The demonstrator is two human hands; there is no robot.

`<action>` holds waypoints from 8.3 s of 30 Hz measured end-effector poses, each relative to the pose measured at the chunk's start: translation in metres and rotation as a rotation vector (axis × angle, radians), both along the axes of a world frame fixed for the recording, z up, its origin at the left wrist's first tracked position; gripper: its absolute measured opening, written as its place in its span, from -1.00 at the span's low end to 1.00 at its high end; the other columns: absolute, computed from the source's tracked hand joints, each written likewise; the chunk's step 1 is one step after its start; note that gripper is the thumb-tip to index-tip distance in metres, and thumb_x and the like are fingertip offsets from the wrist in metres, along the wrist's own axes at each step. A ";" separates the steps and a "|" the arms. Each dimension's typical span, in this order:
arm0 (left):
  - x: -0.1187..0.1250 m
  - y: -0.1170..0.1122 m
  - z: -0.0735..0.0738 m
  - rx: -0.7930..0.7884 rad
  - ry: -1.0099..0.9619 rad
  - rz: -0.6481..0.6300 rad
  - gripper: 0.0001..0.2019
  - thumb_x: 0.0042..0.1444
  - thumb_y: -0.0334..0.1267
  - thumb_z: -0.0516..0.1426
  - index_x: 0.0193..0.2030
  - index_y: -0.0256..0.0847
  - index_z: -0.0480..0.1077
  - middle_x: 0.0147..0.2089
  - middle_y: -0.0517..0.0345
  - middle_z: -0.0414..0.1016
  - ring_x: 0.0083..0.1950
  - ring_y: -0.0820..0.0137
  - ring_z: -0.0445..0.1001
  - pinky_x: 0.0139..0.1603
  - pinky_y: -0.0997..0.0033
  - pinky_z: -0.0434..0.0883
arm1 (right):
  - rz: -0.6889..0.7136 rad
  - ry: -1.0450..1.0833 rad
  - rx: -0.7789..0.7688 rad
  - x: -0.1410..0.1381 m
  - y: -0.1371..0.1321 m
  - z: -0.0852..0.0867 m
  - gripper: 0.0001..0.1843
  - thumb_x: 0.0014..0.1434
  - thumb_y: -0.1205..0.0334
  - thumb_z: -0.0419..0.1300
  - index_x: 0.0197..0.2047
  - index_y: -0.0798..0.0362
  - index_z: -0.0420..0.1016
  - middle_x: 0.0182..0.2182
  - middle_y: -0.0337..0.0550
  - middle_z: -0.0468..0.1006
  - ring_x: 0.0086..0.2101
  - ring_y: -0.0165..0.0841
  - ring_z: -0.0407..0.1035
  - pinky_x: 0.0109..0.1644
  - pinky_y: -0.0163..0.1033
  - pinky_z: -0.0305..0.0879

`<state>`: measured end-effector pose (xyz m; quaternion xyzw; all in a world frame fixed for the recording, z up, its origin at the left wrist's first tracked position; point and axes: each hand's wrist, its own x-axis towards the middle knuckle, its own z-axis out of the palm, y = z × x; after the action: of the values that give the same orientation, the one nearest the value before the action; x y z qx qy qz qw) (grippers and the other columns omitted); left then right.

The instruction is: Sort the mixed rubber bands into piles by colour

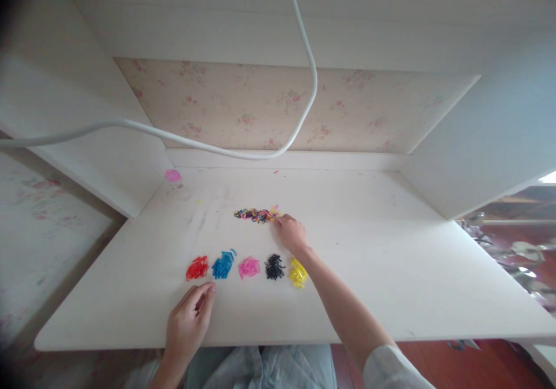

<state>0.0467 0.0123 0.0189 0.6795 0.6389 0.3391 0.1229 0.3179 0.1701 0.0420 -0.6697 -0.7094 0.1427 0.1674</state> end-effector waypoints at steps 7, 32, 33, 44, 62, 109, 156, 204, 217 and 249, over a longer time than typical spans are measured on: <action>0.001 -0.001 0.000 -0.004 0.052 -0.012 -0.76 0.22 -0.14 0.00 -0.18 -0.17 0.43 -0.32 0.11 0.52 -0.36 0.46 0.47 -0.27 0.48 0.39 | 0.035 0.043 0.017 0.023 -0.002 0.008 -0.69 0.26 0.11 0.01 -0.24 -0.05 0.58 -0.29 -0.18 0.54 -0.27 -0.37 0.39 -0.23 -0.36 0.16; 0.042 0.034 0.065 -0.287 -0.119 -0.266 -0.67 0.20 -0.04 -0.03 -0.19 -0.15 0.48 -0.22 0.09 0.56 -0.24 0.40 0.49 -0.19 0.44 0.42 | -0.205 0.312 0.074 0.071 -0.119 -0.017 -0.58 0.19 -0.05 0.01 -0.19 -0.02 0.61 -0.44 -0.19 0.49 -0.49 -0.42 0.32 -0.41 -0.33 0.20; 0.049 0.041 0.070 -0.280 -0.076 -0.296 -0.67 0.21 -0.06 -0.04 -0.20 -0.14 0.48 -0.20 0.09 0.56 -0.22 0.40 0.49 -0.16 0.44 0.40 | -0.206 0.328 0.080 0.072 -0.120 -0.017 -0.57 0.19 -0.05 0.00 -0.19 -0.02 0.61 -0.43 -0.18 0.49 -0.49 -0.42 0.32 -0.42 -0.34 0.20; 0.130 0.123 0.061 -0.334 0.393 -0.198 -0.74 0.17 -0.08 0.00 -0.20 -0.09 0.47 -0.09 0.12 0.52 -0.12 0.36 0.49 -0.11 0.40 0.35 | -0.272 0.494 0.158 0.075 -0.128 -0.016 -0.56 0.23 -0.07 -0.01 -0.25 0.01 0.60 -0.46 -0.19 0.46 -0.48 -0.40 0.32 -0.39 -0.33 0.18; 0.163 0.153 0.041 -0.222 0.515 -0.098 -0.62 0.29 -0.20 -0.22 -0.01 -0.21 0.35 -0.01 -0.07 0.41 -0.16 0.34 0.49 -0.20 0.38 0.39 | -0.264 0.519 0.169 0.075 -0.126 -0.016 -0.58 0.24 -0.03 -0.02 -0.27 0.00 0.59 -0.47 -0.20 0.45 -0.48 -0.42 0.31 -0.38 -0.35 0.18; 0.092 0.055 0.072 -0.077 -0.035 -0.304 -0.71 0.25 -0.13 -0.06 -0.25 -0.16 0.45 -0.28 0.12 0.51 -0.27 0.47 0.46 -0.20 0.51 0.36 | -0.257 0.424 0.098 0.071 -0.112 -0.013 -0.59 0.21 -0.03 -0.02 -0.26 -0.03 0.59 -0.42 -0.20 0.50 -0.48 -0.42 0.33 -0.36 -0.33 0.22; -0.007 -0.001 -0.002 -0.014 0.067 0.071 -0.76 0.22 -0.18 -0.01 -0.38 -0.17 0.40 -0.48 0.20 0.47 -0.46 0.51 0.42 -0.38 0.56 0.25 | 0.079 -0.216 -0.005 0.007 -0.004 0.023 -0.64 0.36 0.10 -0.13 -0.14 -0.01 0.48 -0.16 -0.14 0.43 -0.28 -0.39 0.39 -0.30 -0.32 0.11; 0.104 0.150 0.043 -0.310 0.400 -0.116 -0.72 0.19 -0.05 -0.01 -0.15 -0.12 0.42 -0.07 0.08 0.50 -0.17 0.35 0.49 -0.16 0.39 0.34 | -0.412 0.495 0.186 0.072 -0.118 -0.019 -0.50 0.18 -0.17 0.01 -0.33 0.06 0.58 -0.44 -0.17 0.46 -0.42 -0.37 0.30 -0.32 -0.30 0.17; 0.109 0.161 0.034 -0.302 0.452 -0.134 -0.69 0.26 -0.13 -0.10 -0.07 -0.14 0.39 -0.01 0.04 0.42 -0.14 0.35 0.47 -0.15 0.39 0.35 | -0.410 0.512 0.170 0.075 -0.114 -0.018 -0.47 0.17 -0.19 0.00 -0.33 0.07 0.58 -0.46 -0.15 0.47 -0.45 -0.38 0.31 -0.33 -0.31 0.18; 0.096 0.094 0.075 -0.282 0.297 -0.377 -0.66 0.25 -0.14 -0.08 -0.40 -0.12 0.45 -0.24 0.16 0.50 -0.26 0.46 0.46 -0.22 0.49 0.30 | -0.372 0.478 0.164 0.075 -0.118 -0.019 -0.48 0.18 -0.18 -0.02 -0.32 0.04 0.59 -0.43 -0.15 0.48 -0.45 -0.38 0.31 -0.33 -0.30 0.20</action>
<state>0.1424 0.1059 0.0944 0.8049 0.5529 0.1147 0.1824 0.3926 0.0521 0.0226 -0.7198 -0.5241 0.2055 0.4062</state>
